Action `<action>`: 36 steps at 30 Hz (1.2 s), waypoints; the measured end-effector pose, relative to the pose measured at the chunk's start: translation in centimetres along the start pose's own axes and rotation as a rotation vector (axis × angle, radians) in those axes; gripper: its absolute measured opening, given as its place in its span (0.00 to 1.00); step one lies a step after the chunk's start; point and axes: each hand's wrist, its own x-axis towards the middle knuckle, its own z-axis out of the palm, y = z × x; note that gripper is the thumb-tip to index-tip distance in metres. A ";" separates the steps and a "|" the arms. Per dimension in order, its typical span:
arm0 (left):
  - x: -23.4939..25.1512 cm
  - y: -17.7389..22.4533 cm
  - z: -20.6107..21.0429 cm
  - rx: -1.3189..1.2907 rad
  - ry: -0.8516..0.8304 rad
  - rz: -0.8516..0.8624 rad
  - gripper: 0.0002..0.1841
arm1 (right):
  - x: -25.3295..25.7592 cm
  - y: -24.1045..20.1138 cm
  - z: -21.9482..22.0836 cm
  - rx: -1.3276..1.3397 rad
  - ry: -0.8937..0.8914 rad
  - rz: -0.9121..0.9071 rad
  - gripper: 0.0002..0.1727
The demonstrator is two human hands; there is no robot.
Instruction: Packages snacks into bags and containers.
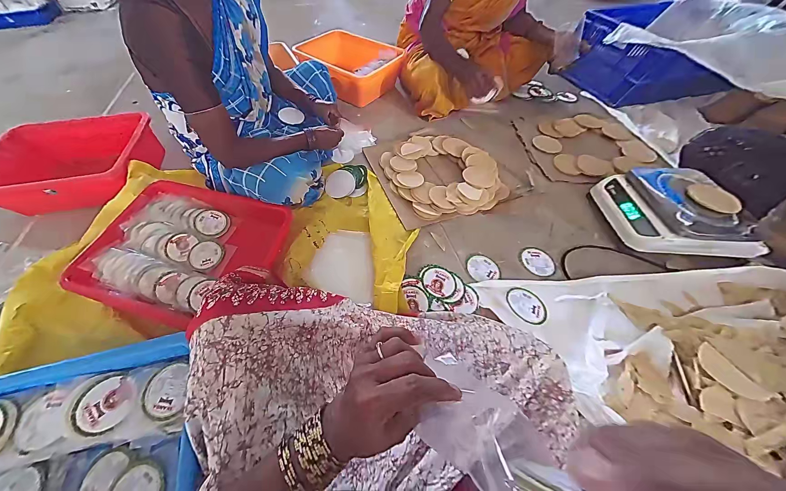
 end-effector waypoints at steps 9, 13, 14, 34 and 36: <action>-2.1 2.5 0.5 -0.505 0.026 -0.439 0.10 | 0.2 5.1 2.7 -0.104 -0.016 0.299 0.13; -2.7 3.6 0.3 -0.927 0.085 -0.827 0.09 | -2.1 9.5 3.2 -0.071 -0.128 0.330 0.27; -2.6 3.7 0.1 -0.984 0.126 -0.912 0.09 | -2.8 10.3 3.2 -0.135 -0.171 0.323 0.29; -5.0 2.5 0.4 -0.492 0.115 -0.971 0.06 | -7.2 10.7 2.8 -0.119 -0.178 0.394 0.18; -5.3 2.8 0.8 -0.456 0.105 -0.950 0.08 | -6.6 10.4 2.4 -0.127 -0.313 0.455 0.18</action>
